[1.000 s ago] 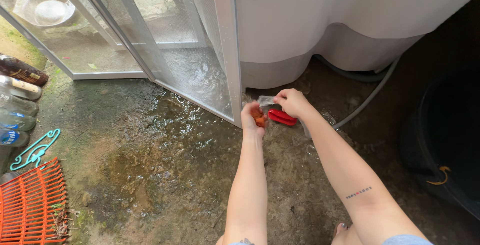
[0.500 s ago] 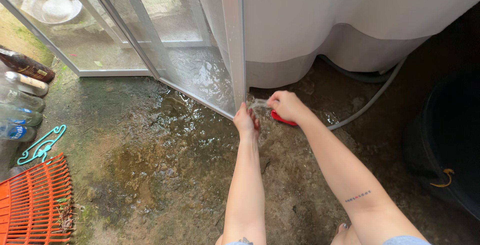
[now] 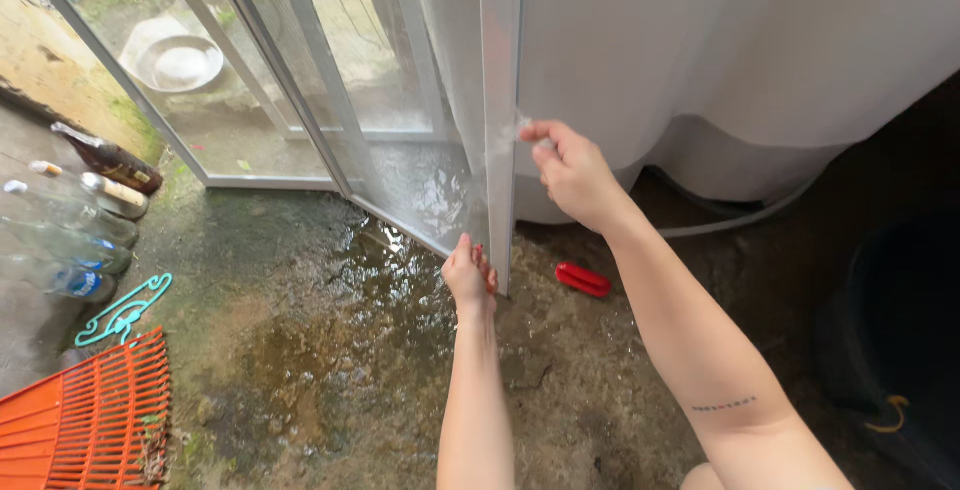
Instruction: The person cleans aluminum screen doors by wiping the frames with a cloth and rinsing them with water from a hose.
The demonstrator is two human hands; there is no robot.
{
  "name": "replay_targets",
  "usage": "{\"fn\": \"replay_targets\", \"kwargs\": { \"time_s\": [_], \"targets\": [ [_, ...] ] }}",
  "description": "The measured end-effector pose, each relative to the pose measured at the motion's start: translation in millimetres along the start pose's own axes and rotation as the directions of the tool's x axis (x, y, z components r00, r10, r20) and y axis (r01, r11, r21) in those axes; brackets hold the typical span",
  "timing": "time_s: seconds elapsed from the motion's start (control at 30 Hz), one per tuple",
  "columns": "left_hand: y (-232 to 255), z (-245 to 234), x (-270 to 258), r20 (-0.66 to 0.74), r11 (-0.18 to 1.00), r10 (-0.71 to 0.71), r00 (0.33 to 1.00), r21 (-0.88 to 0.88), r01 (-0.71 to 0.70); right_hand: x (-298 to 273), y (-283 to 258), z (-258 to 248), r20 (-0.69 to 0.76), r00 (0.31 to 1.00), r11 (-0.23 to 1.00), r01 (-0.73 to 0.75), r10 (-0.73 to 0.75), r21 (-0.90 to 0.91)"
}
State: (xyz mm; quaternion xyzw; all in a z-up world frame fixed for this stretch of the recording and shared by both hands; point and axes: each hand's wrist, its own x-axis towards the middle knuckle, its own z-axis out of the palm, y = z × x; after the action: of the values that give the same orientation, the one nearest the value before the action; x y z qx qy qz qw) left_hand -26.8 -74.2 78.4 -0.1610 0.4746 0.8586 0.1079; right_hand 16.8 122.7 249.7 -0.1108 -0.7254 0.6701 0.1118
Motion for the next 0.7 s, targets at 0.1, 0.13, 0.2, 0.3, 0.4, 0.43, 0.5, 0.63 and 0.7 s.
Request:
{"fn": "replay_targets", "kwargs": {
  "time_s": [0.1,0.13,0.2,0.3,0.4,0.43,0.5,0.63,0.7],
  "targets": [
    [22,19,-13,0.114,0.999,0.051,0.992,-0.021,-0.049,12,-23,0,-0.030,1.000,1.000,0.011,-0.010,0.021],
    [28,26,-17,0.139,0.996,0.093,0.986,0.000,-0.094,19,-13,0,-0.019,0.997,0.990,0.066,-0.069,-0.125],
    [40,49,-22,0.201,0.981,0.178,0.963,0.035,-0.189,38,26,6,0.017,0.982,0.897,0.178,-0.187,-0.404],
    [58,91,-29,0.313,0.970,0.165,0.935,0.121,-0.211,59,95,10,0.166,0.961,0.819,0.275,-0.220,-0.503],
    [79,153,-44,0.502,0.880,0.323,0.802,0.153,-0.450,55,114,-11,0.186,0.963,0.881,-0.090,0.196,-0.464],
    [92,173,-55,0.538,0.732,0.393,0.746,0.308,-0.608,51,108,-20,0.195,0.910,0.862,-0.254,0.367,-0.438],
    [121,215,-85,0.674,0.452,0.446,0.588,0.398,-0.799,47,90,-41,0.223,0.911,0.872,-0.225,0.346,-0.434],
    [177,307,-122,0.830,0.187,0.435,0.350,0.297,-0.936,36,59,-88,0.178,0.938,0.928,-0.241,0.298,-0.285],
    [195,357,-127,0.837,0.056,0.505,0.211,0.212,-0.976,35,48,-113,0.120,0.963,0.928,-0.194,0.242,-0.317]
  ]
}}
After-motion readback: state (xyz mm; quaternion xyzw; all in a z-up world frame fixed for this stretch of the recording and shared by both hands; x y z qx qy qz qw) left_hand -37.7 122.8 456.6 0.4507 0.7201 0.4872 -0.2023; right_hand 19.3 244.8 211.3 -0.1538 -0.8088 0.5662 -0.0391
